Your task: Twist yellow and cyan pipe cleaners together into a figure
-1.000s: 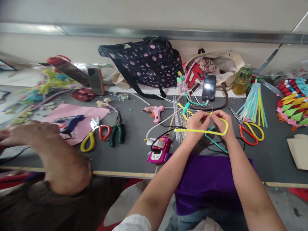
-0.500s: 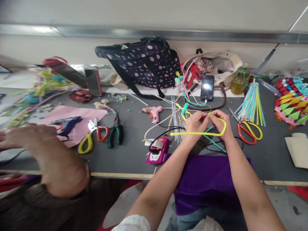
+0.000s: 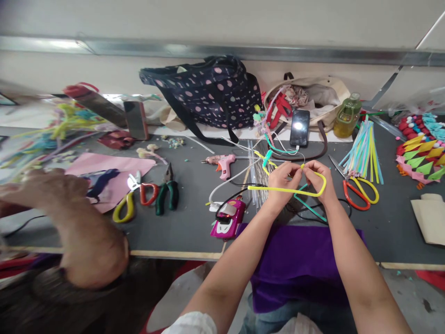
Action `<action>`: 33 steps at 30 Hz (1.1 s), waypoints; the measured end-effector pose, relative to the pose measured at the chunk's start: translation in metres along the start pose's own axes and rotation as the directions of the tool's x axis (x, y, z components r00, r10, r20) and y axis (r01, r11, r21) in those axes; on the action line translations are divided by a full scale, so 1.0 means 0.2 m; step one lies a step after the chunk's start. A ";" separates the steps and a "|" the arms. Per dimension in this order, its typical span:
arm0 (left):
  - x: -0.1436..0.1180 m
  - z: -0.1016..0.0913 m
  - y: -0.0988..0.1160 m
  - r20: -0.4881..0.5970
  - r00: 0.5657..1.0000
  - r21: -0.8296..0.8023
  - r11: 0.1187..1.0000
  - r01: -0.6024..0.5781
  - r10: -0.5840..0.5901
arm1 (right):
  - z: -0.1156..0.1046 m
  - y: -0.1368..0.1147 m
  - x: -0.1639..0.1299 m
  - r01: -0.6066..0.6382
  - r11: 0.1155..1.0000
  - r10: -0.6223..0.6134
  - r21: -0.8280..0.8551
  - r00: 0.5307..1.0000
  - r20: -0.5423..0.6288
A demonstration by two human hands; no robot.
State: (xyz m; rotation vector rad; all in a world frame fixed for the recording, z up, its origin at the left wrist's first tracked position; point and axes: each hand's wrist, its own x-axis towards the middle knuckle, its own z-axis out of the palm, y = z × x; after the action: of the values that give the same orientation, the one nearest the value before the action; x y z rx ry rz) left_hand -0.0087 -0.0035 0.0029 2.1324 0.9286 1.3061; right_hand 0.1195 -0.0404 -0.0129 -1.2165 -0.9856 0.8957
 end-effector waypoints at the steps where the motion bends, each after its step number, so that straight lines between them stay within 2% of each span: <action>1: 0.00 0.00 0.00 -0.002 1.000 0.000 1.000 -0.002 0.002 | 0.00 0.00 0.00 -0.002 1.000 0.002 -0.002 1.000 0.002; 17: 0.03 -0.01 -0.01 -0.021 0.999 -0.096 0.995 0.034 -0.037 | 0.04 -0.06 -0.02 0.105 0.994 -0.106 -0.044 0.994 -0.025; 21: 0.03 -0.01 -0.01 -0.023 1.000 -0.082 0.997 0.004 -0.006 | 0.04 -0.04 -0.01 0.103 0.995 -0.103 -0.010 0.994 -0.028; 26: 0.03 0.00 -0.02 -0.027 0.999 -0.055 0.998 0.022 -0.024 | 0.04 -0.02 0.00 0.087 0.996 -0.087 0.004 0.996 -0.030; 33: 0.03 0.01 -0.04 -0.021 0.998 -0.119 0.992 0.049 -0.052 | 0.04 -0.04 0.00 0.091 0.996 -0.091 0.015 0.995 -0.040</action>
State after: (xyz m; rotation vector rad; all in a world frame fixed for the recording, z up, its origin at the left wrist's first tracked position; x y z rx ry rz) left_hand -0.0081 0.0073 0.0001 1.9946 0.8863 1.3310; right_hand 0.1117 -0.0387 -0.0052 -1.1615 -0.9924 0.8045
